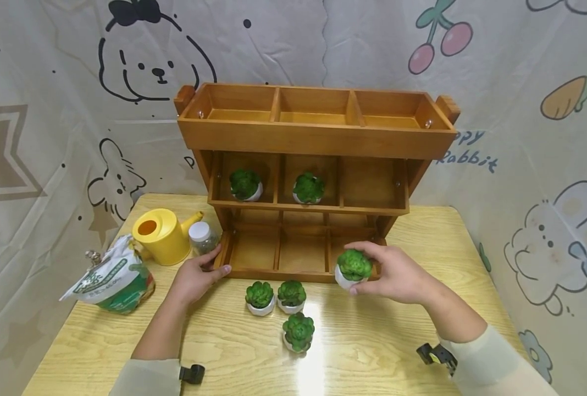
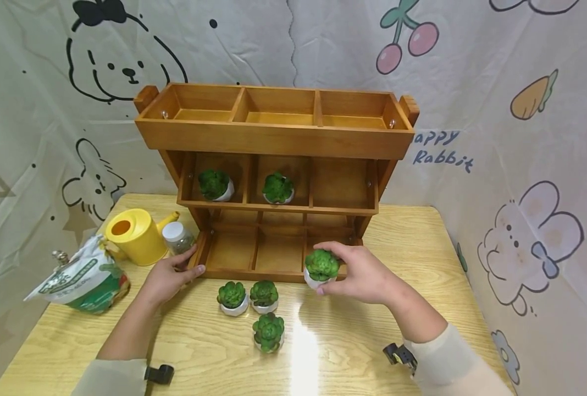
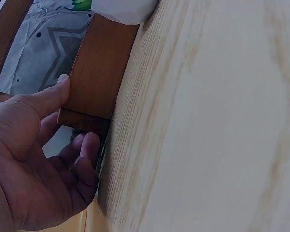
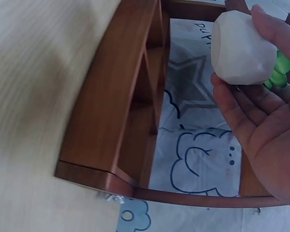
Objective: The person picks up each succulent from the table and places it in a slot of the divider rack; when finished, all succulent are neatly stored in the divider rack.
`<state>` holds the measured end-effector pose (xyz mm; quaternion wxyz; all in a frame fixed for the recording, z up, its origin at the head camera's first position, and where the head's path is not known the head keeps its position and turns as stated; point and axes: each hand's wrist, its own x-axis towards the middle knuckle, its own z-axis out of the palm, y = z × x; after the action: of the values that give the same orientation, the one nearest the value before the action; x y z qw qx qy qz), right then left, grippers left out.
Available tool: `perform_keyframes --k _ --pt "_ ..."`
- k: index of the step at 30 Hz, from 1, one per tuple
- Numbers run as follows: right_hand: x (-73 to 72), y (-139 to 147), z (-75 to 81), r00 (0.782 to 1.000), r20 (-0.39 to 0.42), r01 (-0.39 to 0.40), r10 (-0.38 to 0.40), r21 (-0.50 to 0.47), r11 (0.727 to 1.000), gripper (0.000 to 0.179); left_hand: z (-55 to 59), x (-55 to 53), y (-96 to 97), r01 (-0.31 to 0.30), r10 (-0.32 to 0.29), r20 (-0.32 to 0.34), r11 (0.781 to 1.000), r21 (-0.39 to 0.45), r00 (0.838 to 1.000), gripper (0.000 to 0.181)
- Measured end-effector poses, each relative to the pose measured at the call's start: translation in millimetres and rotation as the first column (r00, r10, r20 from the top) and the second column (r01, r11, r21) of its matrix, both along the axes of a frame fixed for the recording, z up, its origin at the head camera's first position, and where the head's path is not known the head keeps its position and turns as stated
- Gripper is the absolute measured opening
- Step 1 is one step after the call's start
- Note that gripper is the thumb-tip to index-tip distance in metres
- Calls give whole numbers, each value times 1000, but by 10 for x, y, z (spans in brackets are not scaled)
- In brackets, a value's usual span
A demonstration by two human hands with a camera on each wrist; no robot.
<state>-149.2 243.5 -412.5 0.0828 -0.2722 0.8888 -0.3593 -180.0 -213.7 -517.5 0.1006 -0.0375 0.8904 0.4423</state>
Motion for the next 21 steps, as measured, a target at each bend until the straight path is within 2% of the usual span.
perform_keyframes --k 11,21 --pt "-59 60 211 996 -80 37 -36 3 999 79 -6 0 -4 0 0 -9 1000 8 1000 75" --pt "-142 102 382 993 -106 56 -57 -12 998 79 4 1 -3 -1 1 0 1000 9 1000 75"
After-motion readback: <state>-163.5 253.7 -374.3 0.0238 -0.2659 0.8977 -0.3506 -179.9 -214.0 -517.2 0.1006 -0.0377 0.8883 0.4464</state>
